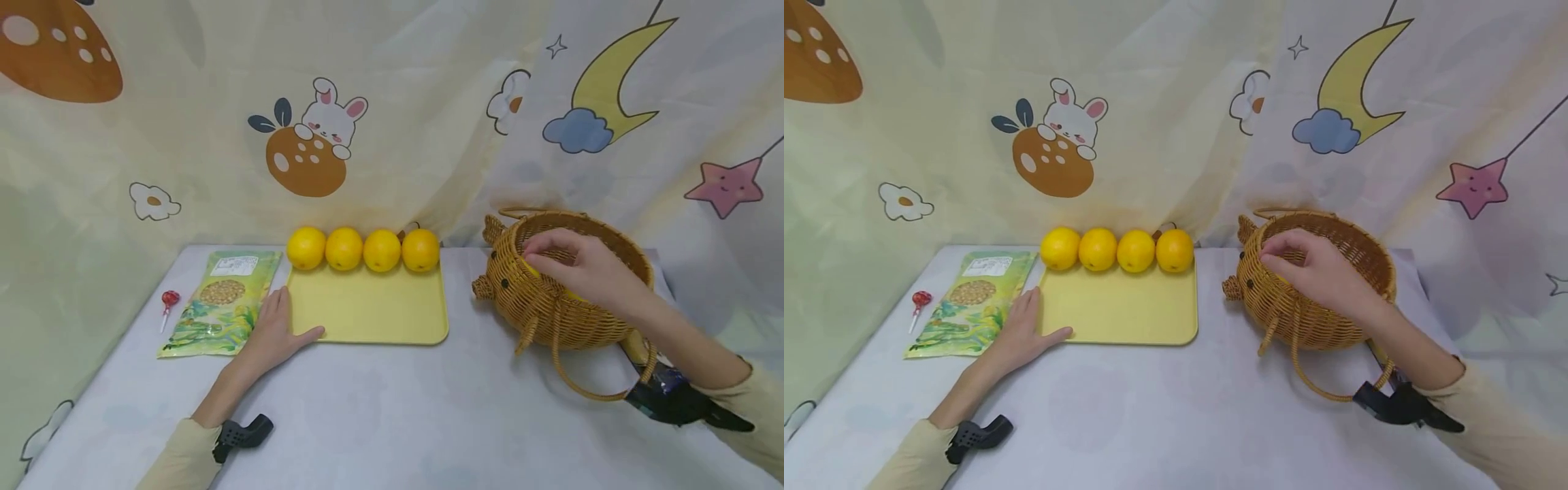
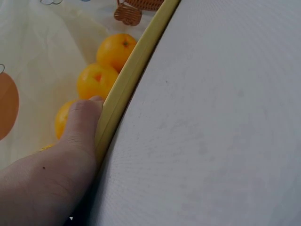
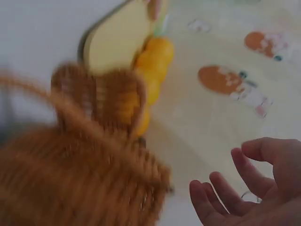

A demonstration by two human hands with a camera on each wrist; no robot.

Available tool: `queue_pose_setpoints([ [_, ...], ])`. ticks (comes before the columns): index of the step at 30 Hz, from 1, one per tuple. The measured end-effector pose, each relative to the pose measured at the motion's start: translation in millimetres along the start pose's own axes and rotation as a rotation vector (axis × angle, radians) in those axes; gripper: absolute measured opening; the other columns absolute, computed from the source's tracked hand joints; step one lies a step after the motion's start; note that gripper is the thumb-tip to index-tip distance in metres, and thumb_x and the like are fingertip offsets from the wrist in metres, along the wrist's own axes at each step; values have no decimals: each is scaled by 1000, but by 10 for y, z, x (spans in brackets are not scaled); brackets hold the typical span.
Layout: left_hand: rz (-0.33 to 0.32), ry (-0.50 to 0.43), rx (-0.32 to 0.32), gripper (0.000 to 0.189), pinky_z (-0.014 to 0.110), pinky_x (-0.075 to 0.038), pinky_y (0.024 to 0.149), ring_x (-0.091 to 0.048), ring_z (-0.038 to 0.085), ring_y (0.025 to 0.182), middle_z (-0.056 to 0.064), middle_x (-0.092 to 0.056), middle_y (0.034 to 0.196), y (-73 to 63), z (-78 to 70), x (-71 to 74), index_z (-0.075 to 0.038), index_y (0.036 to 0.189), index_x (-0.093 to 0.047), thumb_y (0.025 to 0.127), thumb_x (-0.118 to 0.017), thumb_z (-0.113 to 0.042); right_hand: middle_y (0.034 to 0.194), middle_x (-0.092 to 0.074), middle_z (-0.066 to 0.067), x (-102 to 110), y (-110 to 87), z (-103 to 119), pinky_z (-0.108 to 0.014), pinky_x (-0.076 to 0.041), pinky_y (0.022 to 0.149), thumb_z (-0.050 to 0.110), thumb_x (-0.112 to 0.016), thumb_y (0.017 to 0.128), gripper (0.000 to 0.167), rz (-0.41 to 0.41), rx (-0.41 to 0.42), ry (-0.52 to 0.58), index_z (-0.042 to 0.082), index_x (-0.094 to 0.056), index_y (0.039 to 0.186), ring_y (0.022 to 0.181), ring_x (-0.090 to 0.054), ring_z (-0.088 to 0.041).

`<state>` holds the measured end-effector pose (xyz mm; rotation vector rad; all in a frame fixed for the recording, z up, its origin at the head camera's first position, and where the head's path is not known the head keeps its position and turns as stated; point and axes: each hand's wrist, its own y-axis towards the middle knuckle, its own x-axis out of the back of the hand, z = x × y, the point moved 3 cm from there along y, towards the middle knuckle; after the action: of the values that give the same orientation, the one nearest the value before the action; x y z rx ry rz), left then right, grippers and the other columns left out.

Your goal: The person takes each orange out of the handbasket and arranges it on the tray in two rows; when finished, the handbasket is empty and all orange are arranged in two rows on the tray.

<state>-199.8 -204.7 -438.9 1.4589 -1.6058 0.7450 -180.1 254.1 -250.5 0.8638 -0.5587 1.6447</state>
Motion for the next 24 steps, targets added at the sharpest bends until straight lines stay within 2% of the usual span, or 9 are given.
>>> queue_pose_setpoints([
  [4,6,5,7,116,62,-19,116,-15,47,143,33,-14,155,0,7,3,13,150,-6,81,-69,-56,125,-62,-13,189,331,-158,-41,-49,91,39,-55,98,39,139,-57,-158,8,-63,120,114,-54,-27],
  [6,8,7,9,116,62,-19,116,-15,47,143,33,-14,155,1,11,7,13,150,-6,81,-69,-57,126,-62,-16,239,486,-264,-48,-48,92,37,-54,99,40,244,-44,-218,5,-62,123,114,-55,-31],
  [10,9,7,11,116,62,-19,116,-17,46,142,33,-15,155,2,18,13,13,150,-6,81,-69,-57,132,-57,-20,285,733,-483,-44,-54,88,31,-53,100,42,481,-27,-255,2,-57,130,114,-57,-31],
  [13,8,7,14,116,62,-20,116,-18,46,142,32,-15,154,0,21,15,12,150,-7,81,-69,-57,141,-48,-24,310,864,-600,-46,-55,91,31,-49,101,48,651,-67,-219,1,-48,138,121,-54,-36],
  [15,11,5,16,117,61,-21,116,-18,46,142,32,-15,155,-2,23,9,12,150,-7,80,-69,-58,145,-43,-26,325,937,-654,-49,-53,94,34,-47,102,52,733,-98,-220,1,-43,142,126,-50,-40],
  [18,12,-2,18,118,62,-20,116,-17,46,142,33,-14,156,-7,12,3,12,150,-6,80,-69,-58,146,-41,-27,334,1032,-707,-52,-51,96,38,-45,102,58,802,-124,-231,2,-38,146,127,-49,-42],
  [24,12,4,13,118,61,-21,116,-19,45,142,32,-15,155,0,5,-12,13,150,-7,80,-70,-58,146,-43,-25,282,1162,-821,-52,-50,98,40,-47,101,60,831,-153,-184,3,-37,147,128,-50,-39],
])
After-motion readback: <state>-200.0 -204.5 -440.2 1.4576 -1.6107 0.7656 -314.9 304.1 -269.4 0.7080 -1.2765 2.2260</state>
